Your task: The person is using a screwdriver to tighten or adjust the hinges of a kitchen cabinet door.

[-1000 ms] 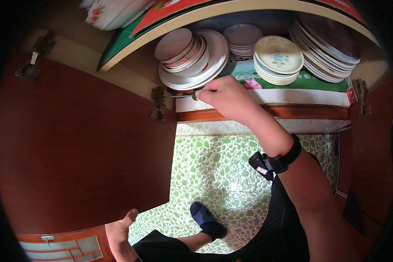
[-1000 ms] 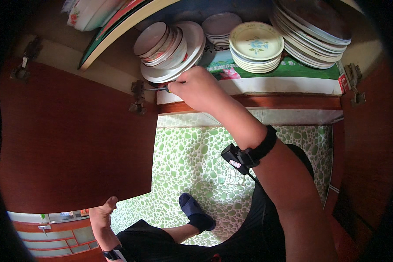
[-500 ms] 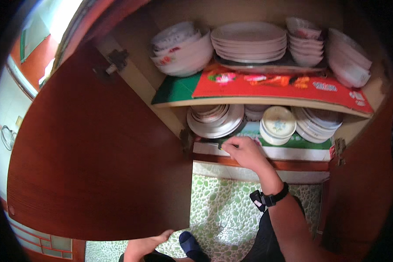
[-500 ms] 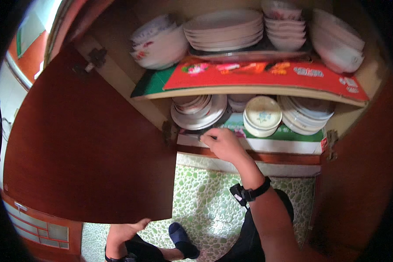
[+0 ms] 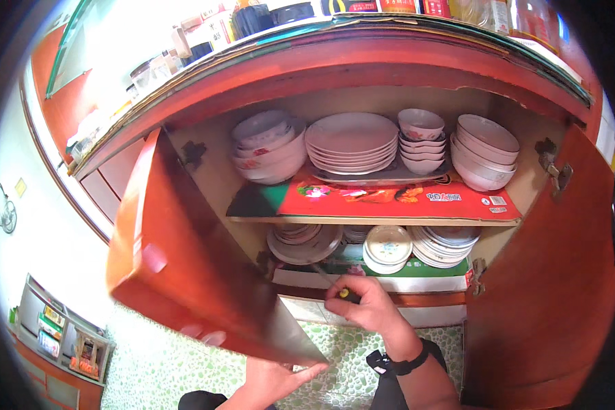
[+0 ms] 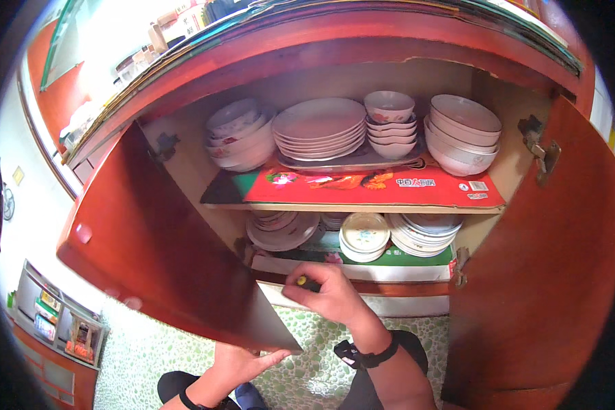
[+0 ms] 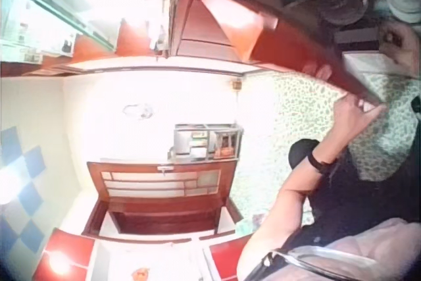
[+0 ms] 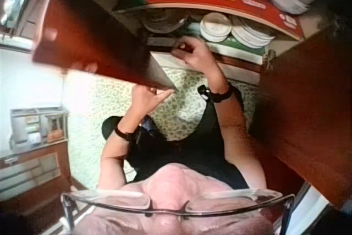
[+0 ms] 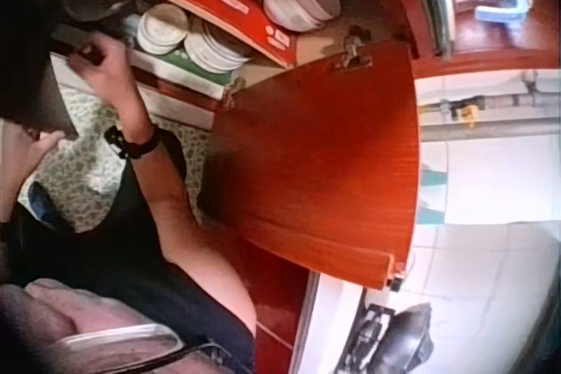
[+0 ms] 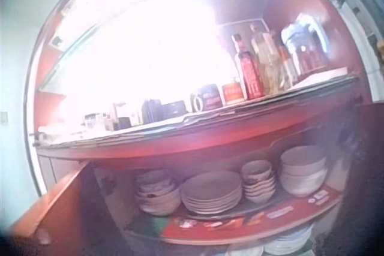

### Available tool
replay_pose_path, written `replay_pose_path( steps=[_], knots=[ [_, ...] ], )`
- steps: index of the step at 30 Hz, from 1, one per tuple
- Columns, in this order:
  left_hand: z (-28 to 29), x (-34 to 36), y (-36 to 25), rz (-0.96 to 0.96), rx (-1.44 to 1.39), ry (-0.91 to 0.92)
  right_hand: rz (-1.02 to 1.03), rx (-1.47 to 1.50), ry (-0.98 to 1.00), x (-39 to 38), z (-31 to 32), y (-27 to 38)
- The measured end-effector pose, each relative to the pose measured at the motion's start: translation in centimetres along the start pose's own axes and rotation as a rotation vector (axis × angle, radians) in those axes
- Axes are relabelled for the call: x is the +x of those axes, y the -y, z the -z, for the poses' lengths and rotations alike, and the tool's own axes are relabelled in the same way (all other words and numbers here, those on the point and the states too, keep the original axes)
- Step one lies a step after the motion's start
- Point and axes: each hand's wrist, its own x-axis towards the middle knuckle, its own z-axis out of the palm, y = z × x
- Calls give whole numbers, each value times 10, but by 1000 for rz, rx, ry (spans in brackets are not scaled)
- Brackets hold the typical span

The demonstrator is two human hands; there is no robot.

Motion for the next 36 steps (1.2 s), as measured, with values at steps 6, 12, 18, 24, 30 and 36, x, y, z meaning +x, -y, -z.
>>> replay_pose_path(
  steps=[6,12,18,24,30,36],
  knots=[
    [-28,28,-4,66,-30,-200,108,101,0,-19,-11,30],
    [-34,49,-6,40,-189,-145,77,158,-194,-30,-2,15],
    [-42,49,7,-83,-40,-25,-28,88,-615,-9,-3,13],
    [-42,37,21,-141,96,-36,-50,126,-712,6,-2,3],
    [-38,23,27,-111,122,-14,-70,109,-753,10,5,-7],
    [-29,10,26,-10,164,0,-32,127,-730,10,6,-9]
  ],
)
